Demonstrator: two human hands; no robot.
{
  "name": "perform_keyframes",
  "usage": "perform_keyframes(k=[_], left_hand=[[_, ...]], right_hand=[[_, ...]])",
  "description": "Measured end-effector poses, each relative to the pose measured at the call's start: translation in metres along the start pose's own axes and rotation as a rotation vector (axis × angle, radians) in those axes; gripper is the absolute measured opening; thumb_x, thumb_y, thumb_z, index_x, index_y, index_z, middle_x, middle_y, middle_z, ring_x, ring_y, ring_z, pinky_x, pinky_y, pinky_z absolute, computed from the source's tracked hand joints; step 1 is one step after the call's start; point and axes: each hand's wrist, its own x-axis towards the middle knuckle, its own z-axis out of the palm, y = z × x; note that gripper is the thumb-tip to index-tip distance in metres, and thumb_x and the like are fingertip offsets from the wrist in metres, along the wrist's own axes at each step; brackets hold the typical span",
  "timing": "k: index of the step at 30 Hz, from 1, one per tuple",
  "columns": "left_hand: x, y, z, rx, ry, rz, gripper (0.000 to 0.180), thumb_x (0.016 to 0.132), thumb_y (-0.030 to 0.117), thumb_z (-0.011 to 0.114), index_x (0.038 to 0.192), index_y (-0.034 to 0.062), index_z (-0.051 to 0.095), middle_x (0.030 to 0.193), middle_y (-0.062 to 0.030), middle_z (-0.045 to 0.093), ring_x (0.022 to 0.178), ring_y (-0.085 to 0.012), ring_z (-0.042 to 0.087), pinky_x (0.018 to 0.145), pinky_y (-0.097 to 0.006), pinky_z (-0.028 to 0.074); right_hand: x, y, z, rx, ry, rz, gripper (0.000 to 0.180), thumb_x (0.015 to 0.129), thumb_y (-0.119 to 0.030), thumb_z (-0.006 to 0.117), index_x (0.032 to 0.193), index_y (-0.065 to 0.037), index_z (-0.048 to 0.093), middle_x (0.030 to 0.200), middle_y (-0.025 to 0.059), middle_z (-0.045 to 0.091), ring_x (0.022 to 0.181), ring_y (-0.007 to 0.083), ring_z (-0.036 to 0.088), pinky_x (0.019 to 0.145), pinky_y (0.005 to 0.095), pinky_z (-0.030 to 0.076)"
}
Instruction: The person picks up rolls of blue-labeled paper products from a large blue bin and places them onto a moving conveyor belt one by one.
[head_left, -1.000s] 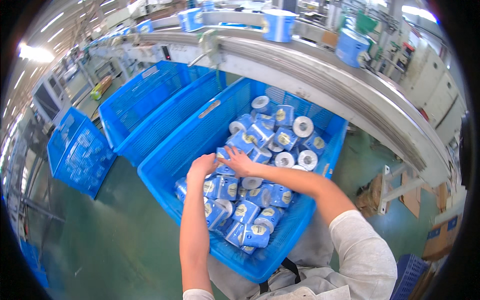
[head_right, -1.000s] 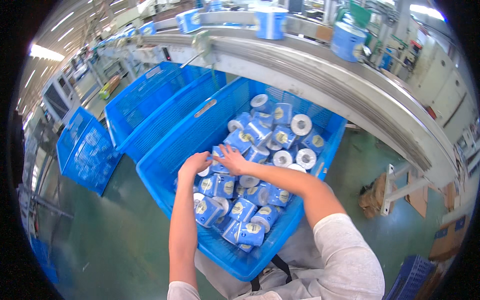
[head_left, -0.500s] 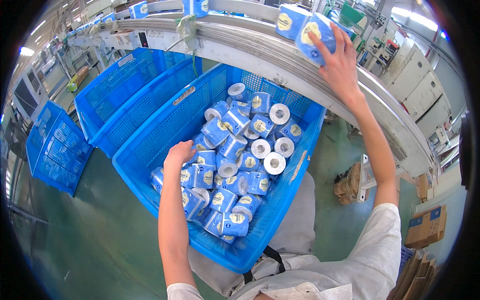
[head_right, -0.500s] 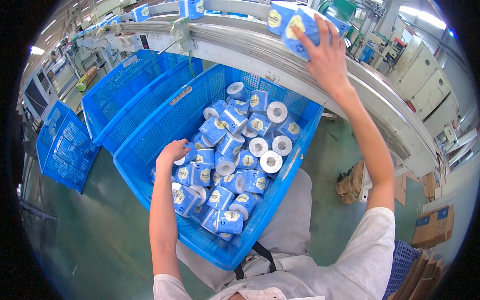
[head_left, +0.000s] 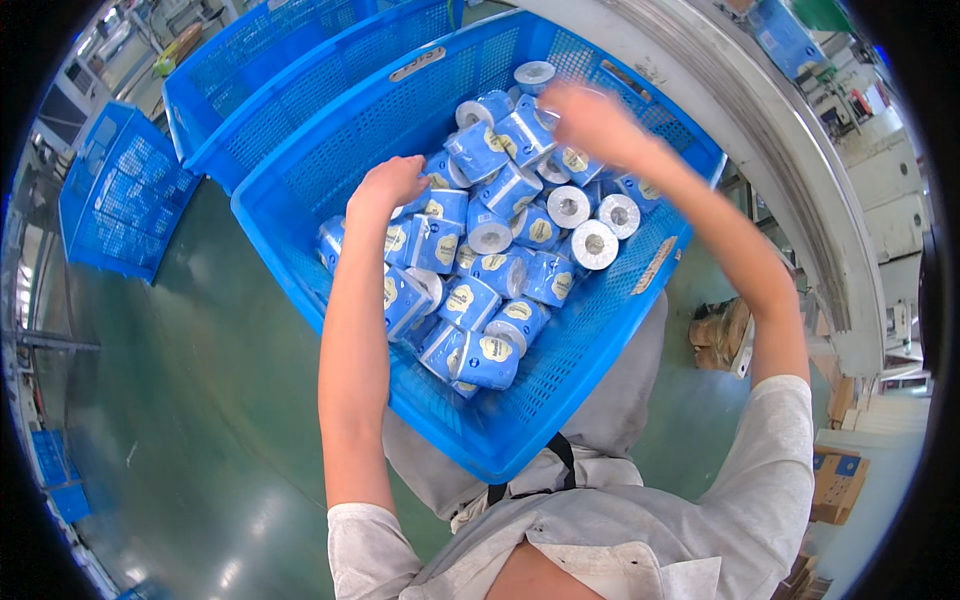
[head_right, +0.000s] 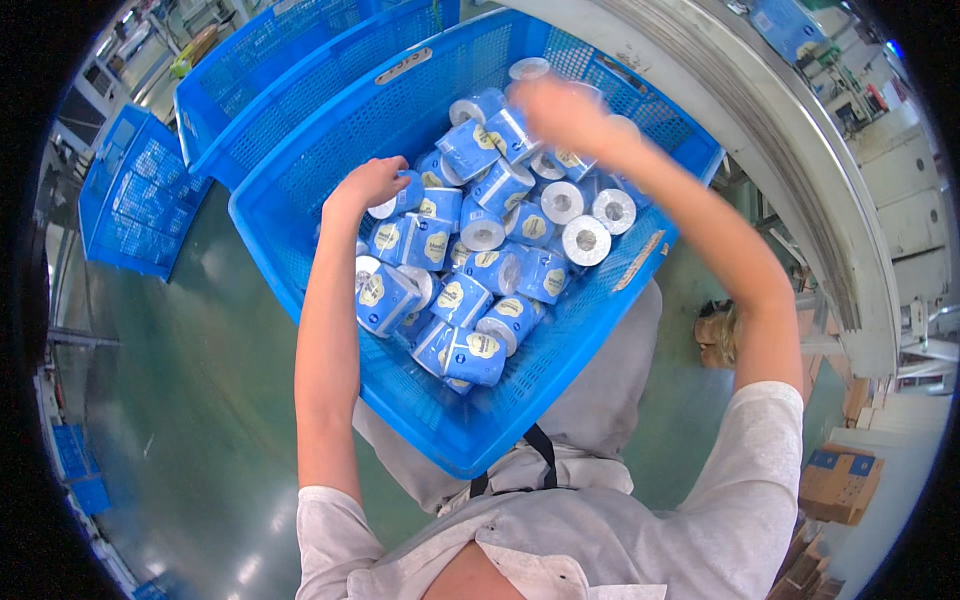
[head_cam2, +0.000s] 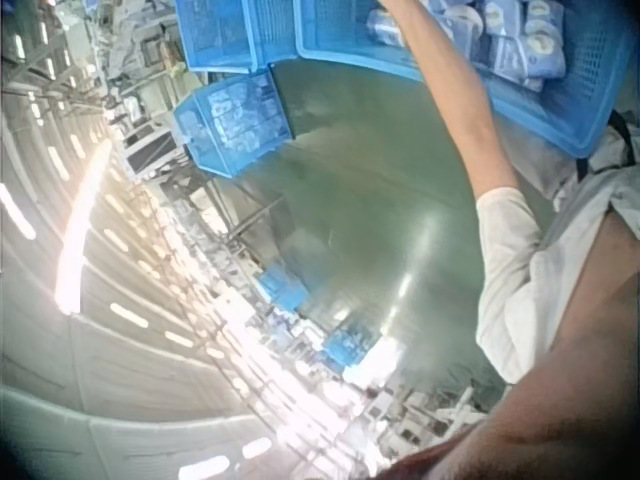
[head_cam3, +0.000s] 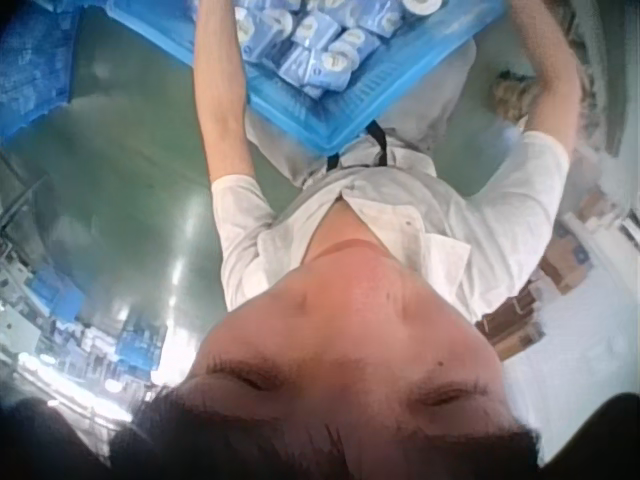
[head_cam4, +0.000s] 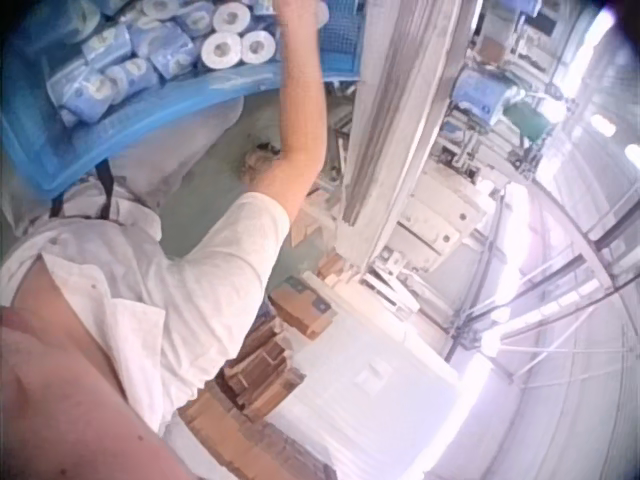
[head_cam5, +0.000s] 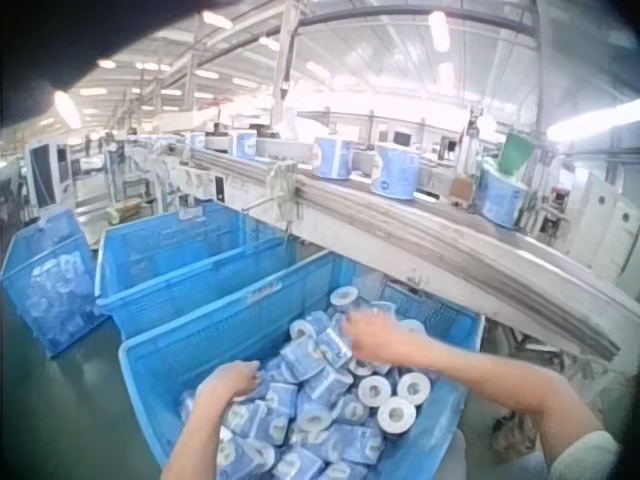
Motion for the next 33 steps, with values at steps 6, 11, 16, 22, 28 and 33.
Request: perform_keyframes(k=[6,11,16,22,28,33], left_hand=[[0.002,0.011,-0.003,0.040,-0.016,-0.011,0.040,0.096,0.032,0.056,0.130,0.0108,0.060,0.119,-0.0159,0.069,0.111,-0.0356,0.064,0.095,-0.044,0.052],[0.013,0.002,0.004,0.060,0.068,0.055,0.039,0.092,0.034,0.060,0.123,0.0101,0.062,0.116,-0.0217,0.067,0.109,-0.0388,0.064,0.092,-0.048,0.052],[0.015,0.014,0.009,-0.001,0.015,0.062,0.040,0.094,0.032,0.057,0.127,0.0093,0.060,0.114,-0.0181,0.069,0.106,-0.0367,0.065,0.090,-0.046,0.052],[0.007,-0.002,0.009,0.027,0.007,0.017,0.039,0.095,0.032,0.057,0.125,0.0087,0.061,0.114,-0.0174,0.069,0.107,-0.0361,0.065,0.092,-0.046,0.053],[0.021,0.011,0.011,-0.008,0.057,0.116,0.036,0.093,0.033,0.059,0.119,0.0075,0.062,0.116,-0.0197,0.068,0.108,-0.0384,0.064,0.091,-0.047,0.053],[0.010,0.001,0.006,0.079,-0.046,0.043,0.040,0.096,0.032,0.056,0.129,0.0100,0.059,0.118,-0.0165,0.069,0.109,-0.0360,0.064,0.093,-0.046,0.052]], right_hand=[[-0.116,-0.003,0.183,-0.412,-1.026,-0.057,0.113,0.063,-0.057,0.085,0.153,-0.016,0.031,0.148,0.0203,0.039,0.135,0.0423,0.041,0.098,0.0621,0.046],[-0.116,0.020,0.205,-0.147,-0.920,0.062,0.113,0.060,-0.056,0.086,0.150,-0.013,0.032,0.146,0.0240,0.039,0.131,0.0479,0.042,0.098,0.0604,0.047],[-0.076,0.006,0.113,0.179,-0.339,0.206,0.102,0.066,-0.051,0.083,0.148,-0.013,0.035,0.148,0.0264,0.036,0.134,0.0479,0.039,0.106,0.0583,0.041],[-0.048,0.024,-0.125,0.137,0.604,0.082,0.080,0.076,-0.047,0.079,0.143,-0.012,0.052,0.142,0.0171,0.051,0.135,0.0352,0.044,0.113,0.0469,0.036],[-0.036,0.153,-0.264,-0.318,0.703,0.401,0.062,0.082,-0.038,0.073,0.133,-0.006,0.058,0.127,0.0193,0.062,0.118,0.0338,0.059,0.100,0.0437,0.046],[0.030,0.173,-0.212,-0.409,0.655,0.445,0.060,0.081,-0.038,0.071,0.130,-0.006,0.060,0.119,0.0234,0.064,0.113,0.0396,0.060,0.095,0.0490,0.048]])
